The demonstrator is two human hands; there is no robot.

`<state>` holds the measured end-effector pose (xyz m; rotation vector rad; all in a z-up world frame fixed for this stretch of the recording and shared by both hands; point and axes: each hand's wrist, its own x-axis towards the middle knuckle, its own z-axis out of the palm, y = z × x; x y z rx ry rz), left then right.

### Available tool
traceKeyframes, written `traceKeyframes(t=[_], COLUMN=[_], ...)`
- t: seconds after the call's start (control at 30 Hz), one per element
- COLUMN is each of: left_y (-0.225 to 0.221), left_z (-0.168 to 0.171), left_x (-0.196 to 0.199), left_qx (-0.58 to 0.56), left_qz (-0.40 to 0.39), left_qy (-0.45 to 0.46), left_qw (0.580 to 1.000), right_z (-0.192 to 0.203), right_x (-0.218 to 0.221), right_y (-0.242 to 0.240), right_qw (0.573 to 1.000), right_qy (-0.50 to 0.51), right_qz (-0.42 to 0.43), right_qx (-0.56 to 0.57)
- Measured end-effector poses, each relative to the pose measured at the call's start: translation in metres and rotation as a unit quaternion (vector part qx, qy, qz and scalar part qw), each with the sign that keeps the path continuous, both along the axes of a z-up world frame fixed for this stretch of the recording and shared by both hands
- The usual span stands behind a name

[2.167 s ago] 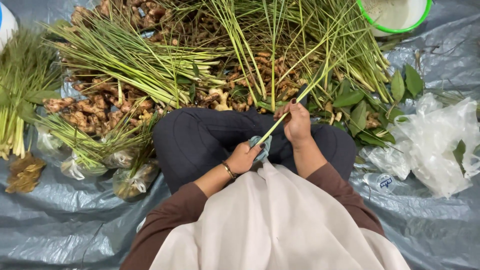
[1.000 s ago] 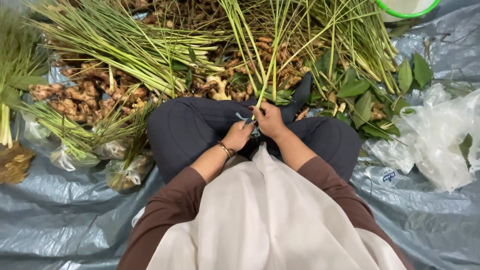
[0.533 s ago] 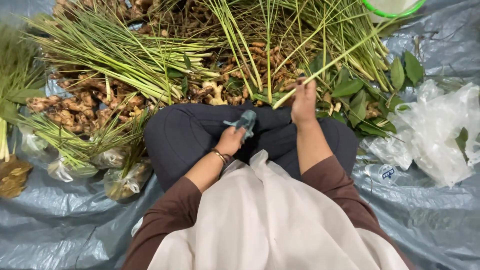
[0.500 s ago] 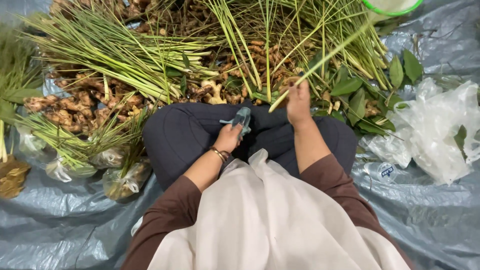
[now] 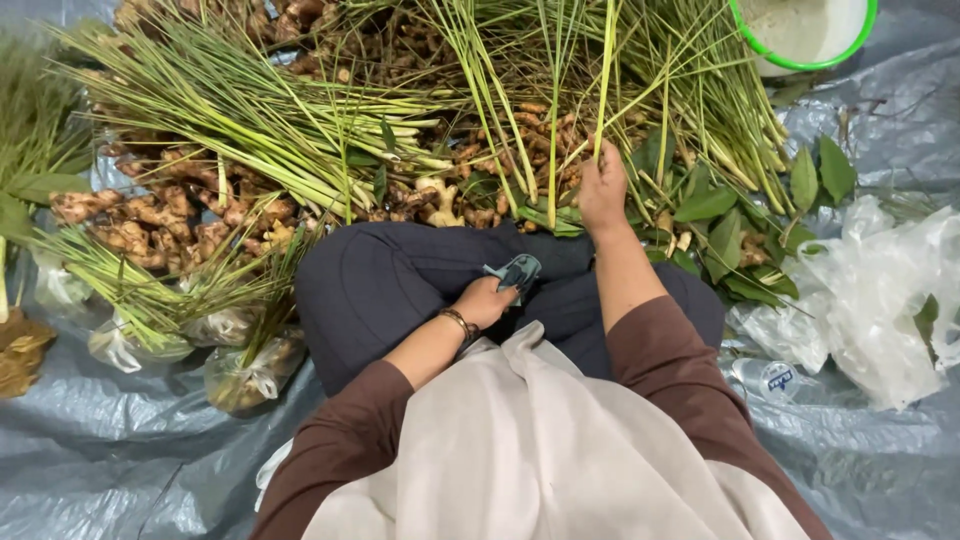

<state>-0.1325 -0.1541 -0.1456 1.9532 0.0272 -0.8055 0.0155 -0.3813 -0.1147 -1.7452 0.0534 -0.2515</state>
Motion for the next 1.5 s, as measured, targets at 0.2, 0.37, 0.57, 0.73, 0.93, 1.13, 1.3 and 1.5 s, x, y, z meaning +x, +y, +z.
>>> traceKeyframes(t=[0.2, 0.37, 0.57, 0.73, 0.93, 1.13, 1.3, 1.5], left_y=[-0.006, -0.006, -0.007, -0.007, 0.001, 0.019, 0.059, 0.063], left_z=[-0.008, -0.022, -0.025, -0.025, 0.021, -0.007, 0.01, 0.059], left_x=[0.0, -0.001, 0.001, 0.0, -0.003, 0.013, 0.04, 0.077], left_qx=[-0.002, -0.006, -0.011, -0.007, -0.07, -0.206, -0.149, 0.065], left_qz=[-0.012, -0.012, -0.021, -0.019, 0.017, 0.193, 0.321, 0.275], left_qy=[0.031, 0.044, 0.029, 0.013, 0.017, -0.066, -0.148, -0.517], left_qw=[0.999, 0.999, 0.999, 1.0, 0.997, 0.957, 0.923, 0.808], right_z=[-0.062, -0.058, -0.018, -0.054, -0.035, 0.036, 0.036, 0.019], right_x=[0.02, 0.013, -0.001, -0.003, -0.019, -0.073, -0.132, -0.176], right_y=[-0.022, -0.014, 0.015, 0.015, 0.017, 0.047, 0.08, 0.107], right_qw=[0.979, 0.956, 0.905, 0.832, 0.982, 0.943, 0.904, 0.877], right_qy=[0.091, 0.154, 0.101, 0.089, 0.159, 0.17, 0.19, 0.188], right_qz=[-0.038, -0.022, 0.065, 0.09, 0.103, 0.211, 0.272, 0.298], right_qx=[-0.179, -0.247, -0.409, -0.541, -0.025, 0.196, 0.269, 0.325])
